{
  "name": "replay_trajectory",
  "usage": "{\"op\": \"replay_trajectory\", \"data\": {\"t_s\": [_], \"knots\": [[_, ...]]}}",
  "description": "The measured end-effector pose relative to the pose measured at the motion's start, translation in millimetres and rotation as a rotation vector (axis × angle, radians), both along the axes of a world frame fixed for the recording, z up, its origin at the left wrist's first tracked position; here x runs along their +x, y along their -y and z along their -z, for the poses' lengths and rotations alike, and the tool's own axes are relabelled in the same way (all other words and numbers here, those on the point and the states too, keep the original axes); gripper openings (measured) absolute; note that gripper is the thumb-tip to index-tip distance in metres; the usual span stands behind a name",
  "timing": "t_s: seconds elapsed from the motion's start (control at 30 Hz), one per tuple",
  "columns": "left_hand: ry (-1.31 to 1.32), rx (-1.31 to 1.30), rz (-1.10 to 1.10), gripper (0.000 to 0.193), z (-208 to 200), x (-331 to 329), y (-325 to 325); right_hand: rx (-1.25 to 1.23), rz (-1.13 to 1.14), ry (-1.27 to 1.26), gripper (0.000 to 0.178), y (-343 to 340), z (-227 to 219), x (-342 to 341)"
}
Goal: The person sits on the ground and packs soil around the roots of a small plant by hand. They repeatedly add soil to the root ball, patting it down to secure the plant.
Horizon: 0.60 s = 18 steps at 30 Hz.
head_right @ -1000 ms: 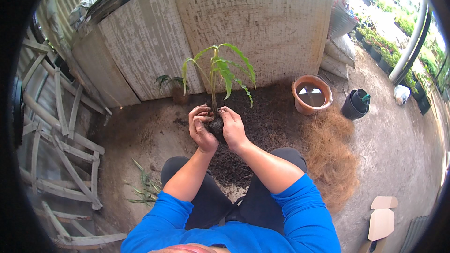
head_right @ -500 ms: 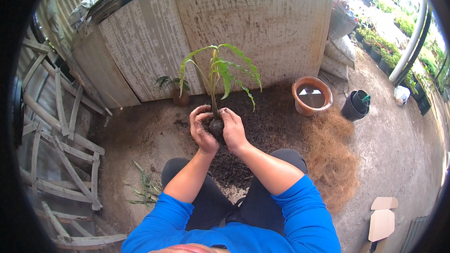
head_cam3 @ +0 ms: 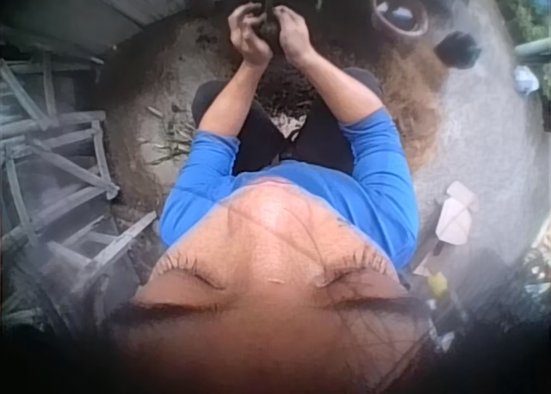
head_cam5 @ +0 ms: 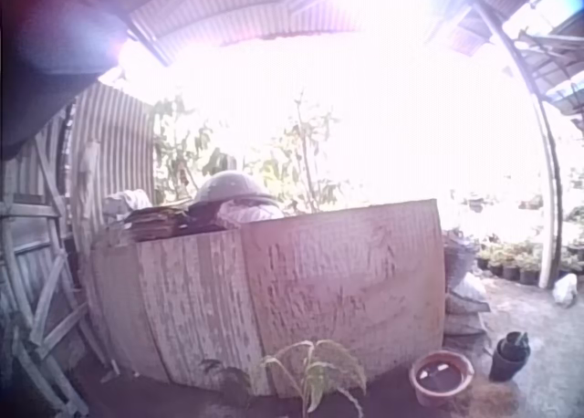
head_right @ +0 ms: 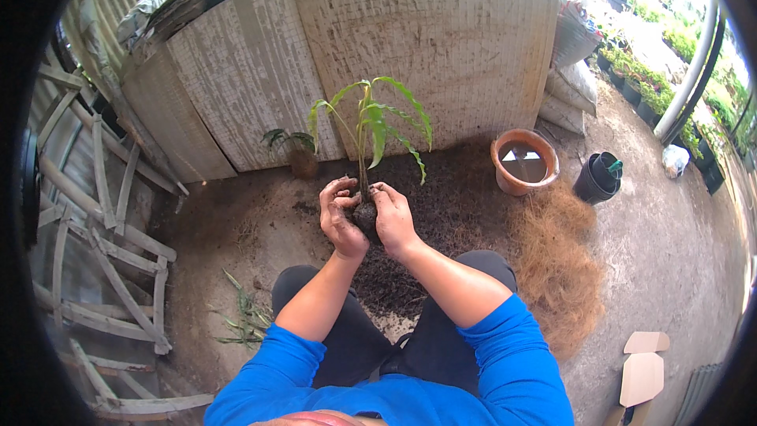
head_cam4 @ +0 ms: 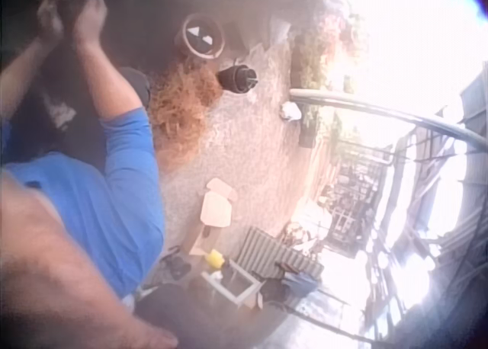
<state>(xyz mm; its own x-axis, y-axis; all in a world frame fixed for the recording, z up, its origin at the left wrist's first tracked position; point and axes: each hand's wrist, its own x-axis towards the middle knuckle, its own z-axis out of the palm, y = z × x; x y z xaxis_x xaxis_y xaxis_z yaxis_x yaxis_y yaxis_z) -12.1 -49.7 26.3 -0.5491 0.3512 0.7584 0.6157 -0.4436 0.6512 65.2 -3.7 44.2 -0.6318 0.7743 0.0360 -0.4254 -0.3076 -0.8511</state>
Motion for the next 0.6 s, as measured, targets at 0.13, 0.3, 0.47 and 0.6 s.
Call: {"op": "replay_trajectory", "data": {"t_s": [0.13,0.3,0.47,0.6], "knots": [[0.045,-0.026,0.017,0.05,4.9,-0.4,-1.6,-0.03,0.029,0.007,0.021,-0.7,6.8,-2.4],[0.163,-0.084,0.041,0.045,1.1,3.8,-6.8,-0.16,0.112,0.04,0.034,-12.1,7.1,-4.4],[0.222,-0.262,0.023,0.042,2.8,9.3,-6.0,-0.145,0.133,0.041,0.043,-24.3,12.9,-5.3],[0.529,-0.258,0.307,0.048,8.3,19.3,-9.7,-0.148,0.155,-0.002,0.044,-24.6,18.2,-11.8]]}}
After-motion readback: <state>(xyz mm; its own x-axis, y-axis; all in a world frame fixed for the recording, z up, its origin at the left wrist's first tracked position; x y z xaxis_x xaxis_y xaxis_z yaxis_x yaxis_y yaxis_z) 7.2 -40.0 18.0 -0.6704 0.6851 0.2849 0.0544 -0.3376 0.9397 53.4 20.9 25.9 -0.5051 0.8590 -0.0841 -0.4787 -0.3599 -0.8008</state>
